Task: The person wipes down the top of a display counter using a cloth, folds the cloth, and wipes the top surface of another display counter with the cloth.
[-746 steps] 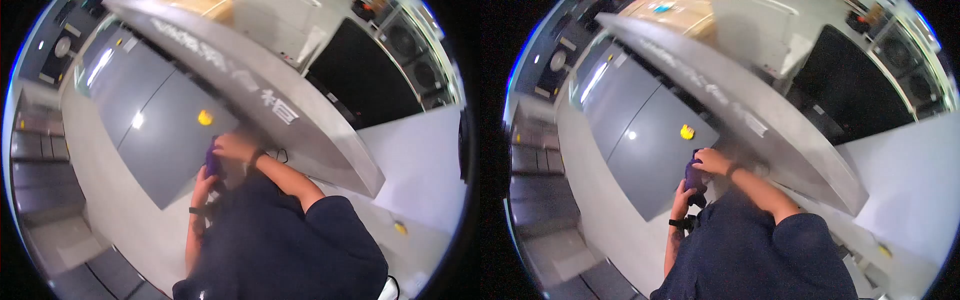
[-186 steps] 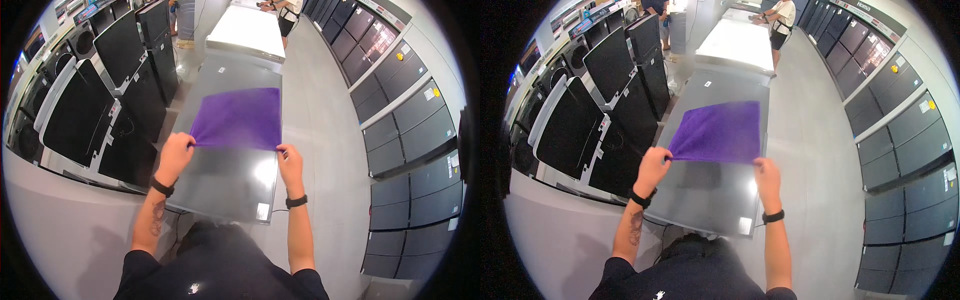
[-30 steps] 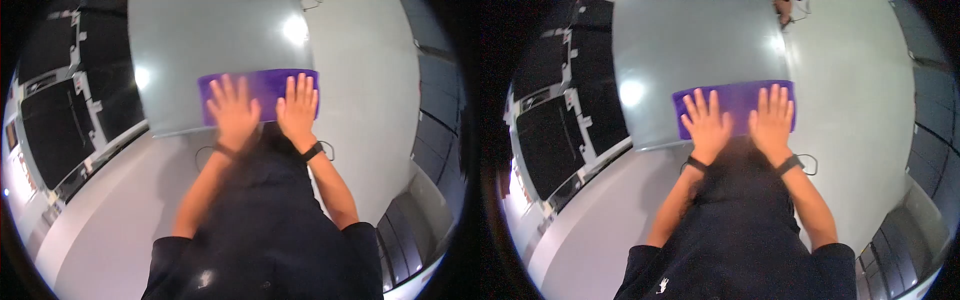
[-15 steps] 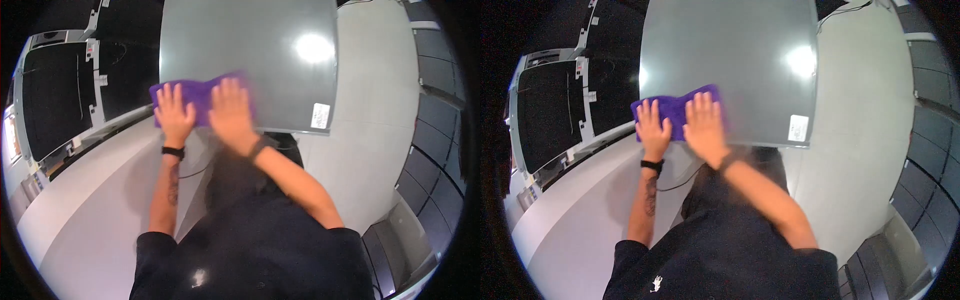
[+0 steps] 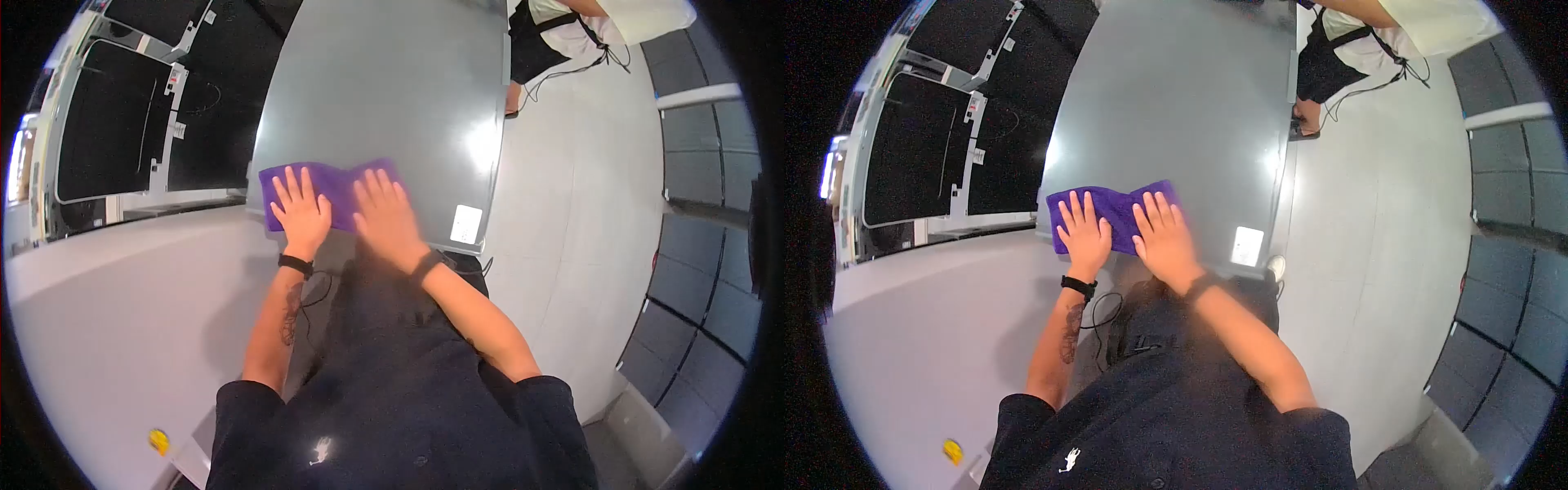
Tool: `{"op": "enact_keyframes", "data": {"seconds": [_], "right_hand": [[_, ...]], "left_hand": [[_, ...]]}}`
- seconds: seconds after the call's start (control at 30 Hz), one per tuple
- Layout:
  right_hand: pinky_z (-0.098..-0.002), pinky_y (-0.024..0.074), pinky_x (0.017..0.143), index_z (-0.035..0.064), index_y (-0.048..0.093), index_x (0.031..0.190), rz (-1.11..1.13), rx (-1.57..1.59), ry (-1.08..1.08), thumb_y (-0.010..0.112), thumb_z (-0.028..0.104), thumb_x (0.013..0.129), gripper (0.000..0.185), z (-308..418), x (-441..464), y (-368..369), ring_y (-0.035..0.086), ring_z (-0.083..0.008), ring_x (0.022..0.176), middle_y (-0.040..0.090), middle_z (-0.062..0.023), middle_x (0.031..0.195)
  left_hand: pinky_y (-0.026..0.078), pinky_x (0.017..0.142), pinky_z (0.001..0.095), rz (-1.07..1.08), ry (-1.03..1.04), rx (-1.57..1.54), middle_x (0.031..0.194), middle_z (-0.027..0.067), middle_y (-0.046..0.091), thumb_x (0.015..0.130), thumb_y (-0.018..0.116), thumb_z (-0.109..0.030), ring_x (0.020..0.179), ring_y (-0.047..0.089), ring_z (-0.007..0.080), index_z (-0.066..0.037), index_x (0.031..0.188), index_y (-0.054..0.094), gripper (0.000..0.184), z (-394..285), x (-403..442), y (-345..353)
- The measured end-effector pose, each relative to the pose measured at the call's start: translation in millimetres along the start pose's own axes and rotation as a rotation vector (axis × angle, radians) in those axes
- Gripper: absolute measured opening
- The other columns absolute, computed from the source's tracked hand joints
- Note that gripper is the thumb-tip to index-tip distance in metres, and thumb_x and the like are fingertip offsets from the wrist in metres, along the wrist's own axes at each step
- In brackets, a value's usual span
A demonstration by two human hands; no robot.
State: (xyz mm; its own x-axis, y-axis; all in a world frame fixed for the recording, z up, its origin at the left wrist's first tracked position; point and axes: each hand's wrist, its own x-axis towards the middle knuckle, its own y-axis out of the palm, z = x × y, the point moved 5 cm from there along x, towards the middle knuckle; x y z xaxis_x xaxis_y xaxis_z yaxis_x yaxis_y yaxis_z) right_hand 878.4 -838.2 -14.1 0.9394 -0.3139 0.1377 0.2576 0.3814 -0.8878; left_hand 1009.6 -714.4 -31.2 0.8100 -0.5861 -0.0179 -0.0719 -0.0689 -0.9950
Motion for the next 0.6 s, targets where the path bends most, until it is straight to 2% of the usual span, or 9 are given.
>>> {"op": "enact_keyframes", "data": {"seconds": [0.17, 0.33, 0.47, 0.6], "right_hand": [[-0.0534, 0.0298, 0.113, 0.0046, 0.044, 0.143, 0.055, 0.022, -0.077, 0.059, 0.033, 0.092, 0.061, -69, -50, -41, 0.032, -0.0376, 0.142, 0.036, -0.0189, 0.153], [-0.0547, 0.0282, 0.114, 0.0064, 0.045, 0.144, 0.102, 0.028, -0.132, 0.059, 0.034, 0.092, 0.060, -139, -92, -78, 0.030, -0.0359, 0.144, 0.035, -0.0174, 0.154], [-0.0563, 0.0274, 0.114, 0.0060, 0.045, 0.145, 0.137, -0.085, -0.210, 0.058, 0.034, 0.092, 0.061, -171, -86, -98, 0.028, -0.0353, 0.146, 0.032, -0.0185, 0.156], [-0.0576, 0.0252, 0.115, 0.0029, 0.041, 0.146, 0.260, -0.189, -0.331, 0.055, 0.032, 0.093, 0.062, -177, -64, -103, 0.025, -0.0379, 0.147, 0.029, -0.0218, 0.157]], "left_hand": [[0.023, 0.105, 0.0734, -0.013, -0.078, -0.017, 0.162, 0.0184, 0.018, 0.090, 0.051, -0.029, 0.148, 0.011, 0.0466, -0.009, 0.152, 0.032, 0.068, -97, -38, 6], [0.023, 0.105, 0.0737, -0.025, -0.203, 0.002, 0.162, 0.0191, 0.018, 0.090, 0.051, -0.027, 0.148, 0.011, 0.0469, -0.007, 0.152, 0.031, 0.068, -202, -73, 14], [0.024, 0.105, 0.0732, -0.044, -0.324, -0.102, 0.161, 0.0201, 0.020, 0.092, 0.051, -0.026, 0.147, 0.012, 0.0480, -0.005, 0.151, 0.032, 0.065, -245, -77, 16], [0.033, 0.105, 0.0673, -0.108, -0.374, -0.162, 0.159, 0.0205, 0.024, 0.092, 0.053, -0.025, 0.147, 0.017, 0.0474, -0.004, 0.148, 0.038, 0.061, -258, -82, 11]]}}
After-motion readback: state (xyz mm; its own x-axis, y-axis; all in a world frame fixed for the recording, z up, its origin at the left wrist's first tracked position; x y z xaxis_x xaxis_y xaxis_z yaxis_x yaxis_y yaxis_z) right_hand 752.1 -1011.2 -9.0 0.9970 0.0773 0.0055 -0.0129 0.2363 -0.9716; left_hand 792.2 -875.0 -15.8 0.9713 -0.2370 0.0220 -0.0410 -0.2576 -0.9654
